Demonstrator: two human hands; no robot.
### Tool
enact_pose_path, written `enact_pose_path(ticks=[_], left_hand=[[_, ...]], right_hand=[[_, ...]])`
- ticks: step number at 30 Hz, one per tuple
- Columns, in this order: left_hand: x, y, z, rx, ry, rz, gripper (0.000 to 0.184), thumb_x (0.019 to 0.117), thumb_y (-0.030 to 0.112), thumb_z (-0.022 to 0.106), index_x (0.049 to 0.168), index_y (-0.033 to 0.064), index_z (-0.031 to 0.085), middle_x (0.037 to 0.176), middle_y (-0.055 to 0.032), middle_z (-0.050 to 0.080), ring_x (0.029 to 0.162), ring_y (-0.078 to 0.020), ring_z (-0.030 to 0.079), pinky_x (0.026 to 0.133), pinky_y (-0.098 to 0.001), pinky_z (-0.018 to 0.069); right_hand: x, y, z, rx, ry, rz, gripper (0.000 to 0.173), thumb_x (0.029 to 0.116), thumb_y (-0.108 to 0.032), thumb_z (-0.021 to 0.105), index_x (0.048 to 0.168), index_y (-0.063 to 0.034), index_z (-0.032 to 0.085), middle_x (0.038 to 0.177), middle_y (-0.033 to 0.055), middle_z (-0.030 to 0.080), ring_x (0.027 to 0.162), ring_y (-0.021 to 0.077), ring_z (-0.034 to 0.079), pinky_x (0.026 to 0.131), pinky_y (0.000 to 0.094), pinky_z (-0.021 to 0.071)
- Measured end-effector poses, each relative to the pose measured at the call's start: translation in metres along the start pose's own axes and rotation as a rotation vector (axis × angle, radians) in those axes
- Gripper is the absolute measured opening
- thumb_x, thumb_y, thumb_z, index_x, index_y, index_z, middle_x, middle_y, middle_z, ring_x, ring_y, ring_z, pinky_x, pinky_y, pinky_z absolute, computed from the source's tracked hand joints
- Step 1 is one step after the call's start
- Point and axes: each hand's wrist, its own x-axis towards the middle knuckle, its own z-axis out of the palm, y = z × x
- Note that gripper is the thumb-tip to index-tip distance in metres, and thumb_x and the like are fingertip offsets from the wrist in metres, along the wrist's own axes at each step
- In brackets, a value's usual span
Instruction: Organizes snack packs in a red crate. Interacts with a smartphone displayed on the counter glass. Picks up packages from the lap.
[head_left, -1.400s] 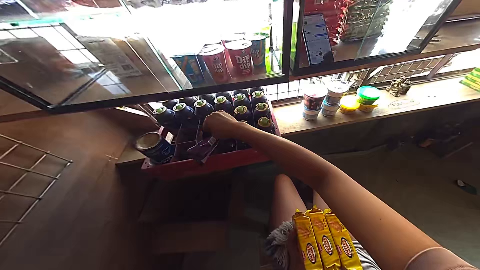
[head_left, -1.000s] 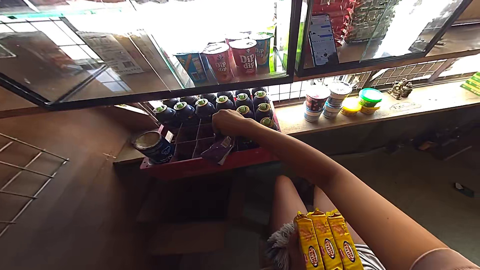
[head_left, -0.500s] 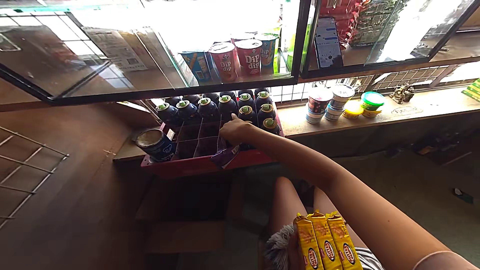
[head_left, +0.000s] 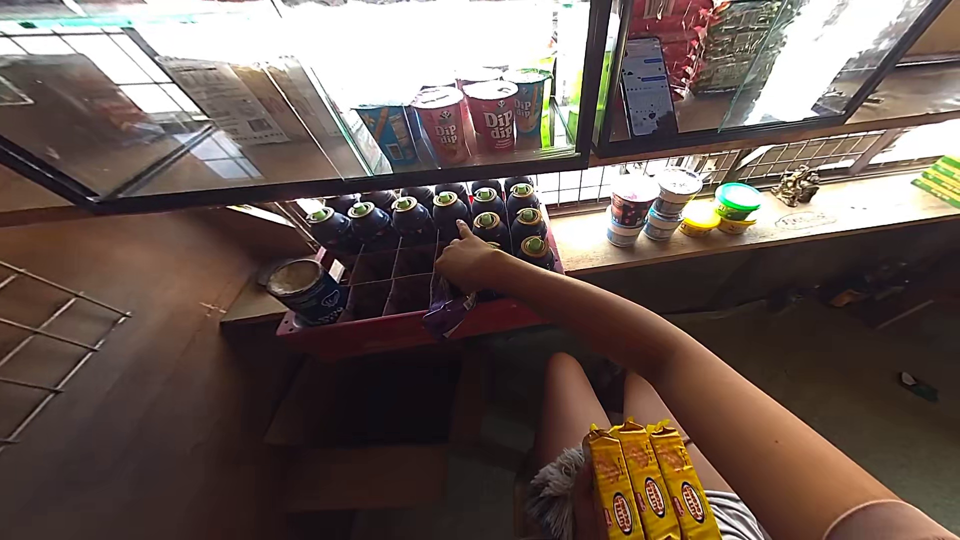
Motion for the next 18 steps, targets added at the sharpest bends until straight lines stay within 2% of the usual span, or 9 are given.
enact_pose_path(ticks=[3,5,8,11,15,18], left_hand=[[0.0,0.001,0.0,0.008,-0.017,0.006,0.041,0.0918,0.048,0.068,0.116,0.0151,0.077,0.109,-0.0042,0.078,0.103,-0.0131,0.074,0.094,-0.0332,0.0587],[0.0,0.001,0.001,0.004,-0.009,0.002,0.042,0.0908,0.048,0.069,0.116,0.015,0.077,0.108,-0.0044,0.078,0.102,-0.0134,0.074,0.093,-0.0332,0.0591],[0.001,0.001,0.002,-0.007,-0.043,-0.02,0.043,0.0923,0.048,0.067,0.118,0.0149,0.076,0.111,-0.0046,0.077,0.103,-0.0136,0.074,0.094,-0.0335,0.0586],[0.0,0.002,0.004,-0.025,-0.075,-0.026,0.041,0.0947,0.047,0.065,0.118,0.0149,0.076,0.111,-0.0044,0.077,0.105,-0.0133,0.073,0.096,-0.0333,0.0581],[0.001,0.001,-0.001,-0.01,-0.081,0.006,0.041,0.0951,0.046,0.065,0.119,0.015,0.076,0.112,-0.0038,0.077,0.105,-0.0126,0.073,0.095,-0.0326,0.0578],[0.001,0.0,-0.002,-0.016,-0.068,-0.002,0.04,0.0939,0.046,0.066,0.118,0.0152,0.076,0.112,-0.0036,0.077,0.105,-0.0129,0.073,0.095,-0.0329,0.0581]], right_hand=[[0.002,-0.002,0.004,-0.015,0.047,-0.01,0.021,0.0906,0.002,0.069,0.112,0.0018,0.07,0.117,0.0153,0.07,0.123,0.0363,0.059,0.12,0.0708,0.0112],[0.003,-0.001,0.007,-0.017,0.075,-0.027,0.022,0.0875,0.002,0.072,0.11,0.0018,0.07,0.115,0.0146,0.071,0.122,0.036,0.059,0.12,0.0711,0.0112],[0.002,0.001,0.01,-0.026,0.087,-0.04,0.022,0.0886,0.003,0.071,0.111,0.0016,0.069,0.114,0.0143,0.071,0.122,0.0356,0.059,0.12,0.0708,0.0128],[0.0,0.005,0.013,-0.005,0.124,-0.058,0.016,0.0915,0.005,0.066,0.106,0.0014,0.07,0.113,0.0139,0.071,0.123,0.0351,0.059,0.121,0.0685,0.016],[-0.008,0.007,0.011,0.047,0.121,-0.089,0.016,0.0953,0.007,0.06,0.107,0.0032,0.07,0.116,0.0172,0.07,0.123,0.0352,0.06,0.12,0.0612,0.027],[-0.016,0.006,0.006,0.074,0.093,-0.077,0.017,0.0981,0.007,0.055,0.108,0.0048,0.068,0.114,0.0204,0.069,0.115,0.0368,0.063,0.108,0.0571,0.0406]])
